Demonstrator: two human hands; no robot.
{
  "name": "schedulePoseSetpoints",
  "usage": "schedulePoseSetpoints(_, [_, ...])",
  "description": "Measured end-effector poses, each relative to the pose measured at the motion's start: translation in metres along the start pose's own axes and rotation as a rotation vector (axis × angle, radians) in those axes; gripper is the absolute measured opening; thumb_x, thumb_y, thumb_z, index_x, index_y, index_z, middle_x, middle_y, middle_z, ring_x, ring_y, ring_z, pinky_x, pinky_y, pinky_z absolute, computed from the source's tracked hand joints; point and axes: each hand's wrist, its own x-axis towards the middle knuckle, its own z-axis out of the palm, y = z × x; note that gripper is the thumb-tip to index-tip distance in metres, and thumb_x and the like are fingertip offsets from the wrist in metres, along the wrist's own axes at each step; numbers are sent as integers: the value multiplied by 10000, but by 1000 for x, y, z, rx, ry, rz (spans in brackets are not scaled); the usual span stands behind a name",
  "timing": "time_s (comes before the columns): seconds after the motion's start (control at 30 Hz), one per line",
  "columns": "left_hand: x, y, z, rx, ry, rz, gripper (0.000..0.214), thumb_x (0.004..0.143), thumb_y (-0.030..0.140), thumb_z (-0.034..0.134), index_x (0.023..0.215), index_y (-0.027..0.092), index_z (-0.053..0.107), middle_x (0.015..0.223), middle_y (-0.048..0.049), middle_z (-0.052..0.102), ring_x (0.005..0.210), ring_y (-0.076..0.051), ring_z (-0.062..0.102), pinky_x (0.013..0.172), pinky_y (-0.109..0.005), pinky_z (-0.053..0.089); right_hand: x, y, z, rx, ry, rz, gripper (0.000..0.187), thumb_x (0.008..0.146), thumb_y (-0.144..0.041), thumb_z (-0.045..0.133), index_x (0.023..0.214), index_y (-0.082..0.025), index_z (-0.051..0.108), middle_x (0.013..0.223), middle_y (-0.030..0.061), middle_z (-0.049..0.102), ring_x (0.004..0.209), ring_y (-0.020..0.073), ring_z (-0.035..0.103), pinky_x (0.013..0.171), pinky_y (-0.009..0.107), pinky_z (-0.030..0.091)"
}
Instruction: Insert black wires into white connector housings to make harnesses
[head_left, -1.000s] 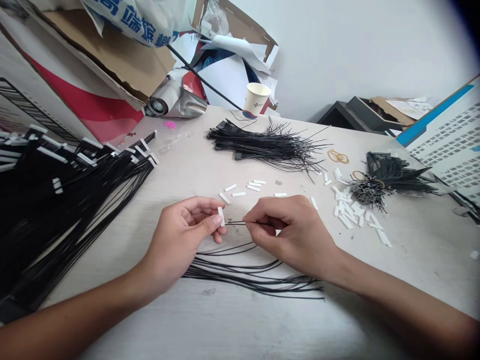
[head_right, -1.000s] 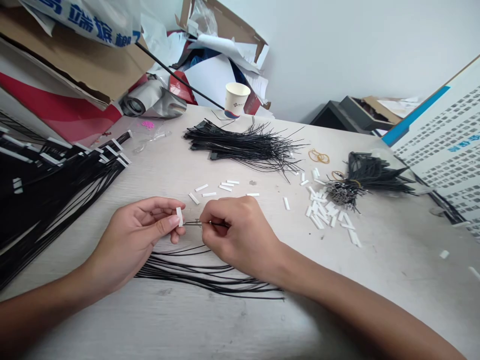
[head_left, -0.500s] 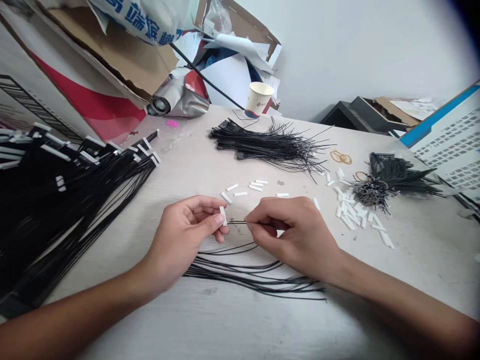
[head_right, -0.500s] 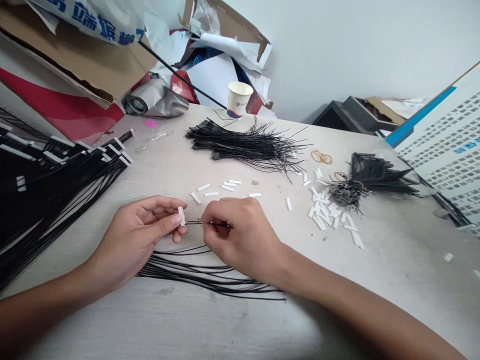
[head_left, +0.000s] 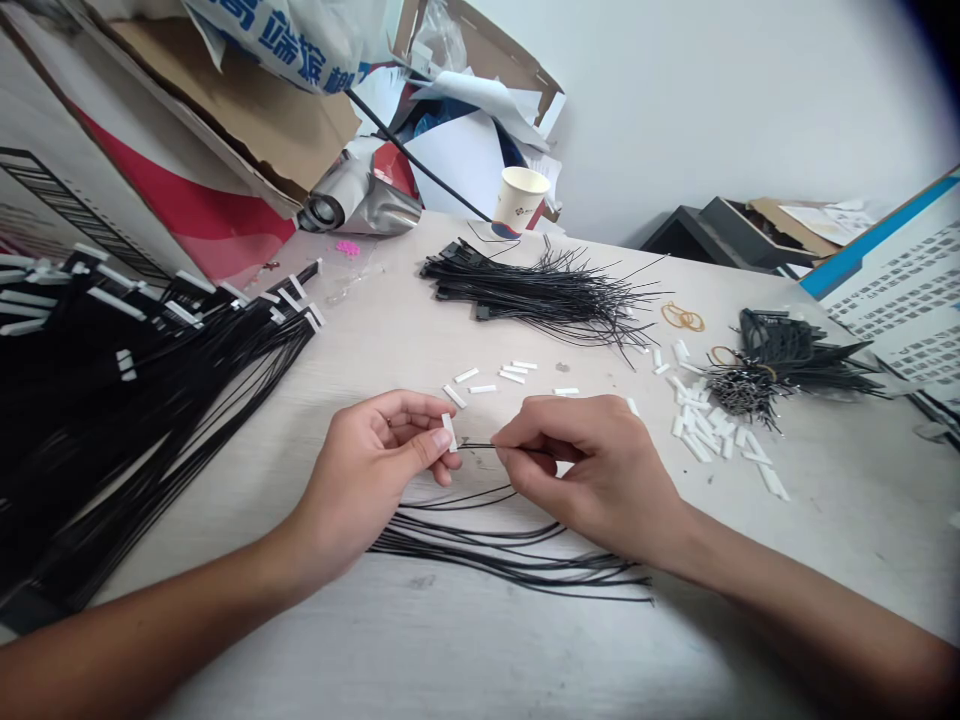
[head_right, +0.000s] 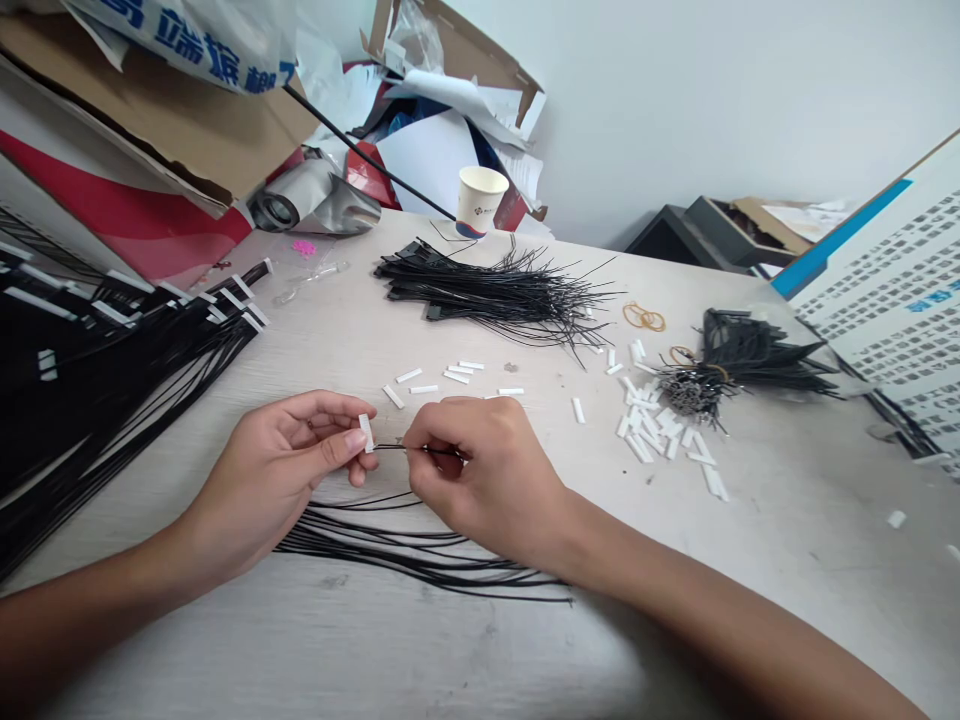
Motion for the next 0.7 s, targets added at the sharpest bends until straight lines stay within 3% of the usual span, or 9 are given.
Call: schedulePoseSetpoints(0.7, [-1, 4, 5, 10, -25, -29, 98, 759, 158, 729, 833, 144, 666, 660, 0, 702, 557, -125, 657, 596, -241, 532, -1, 6, 12, 127, -61, 91, 149, 740, -13, 535, 647, -114, 595, 519, -48, 500, 476, 32, 379, 452, 156, 313])
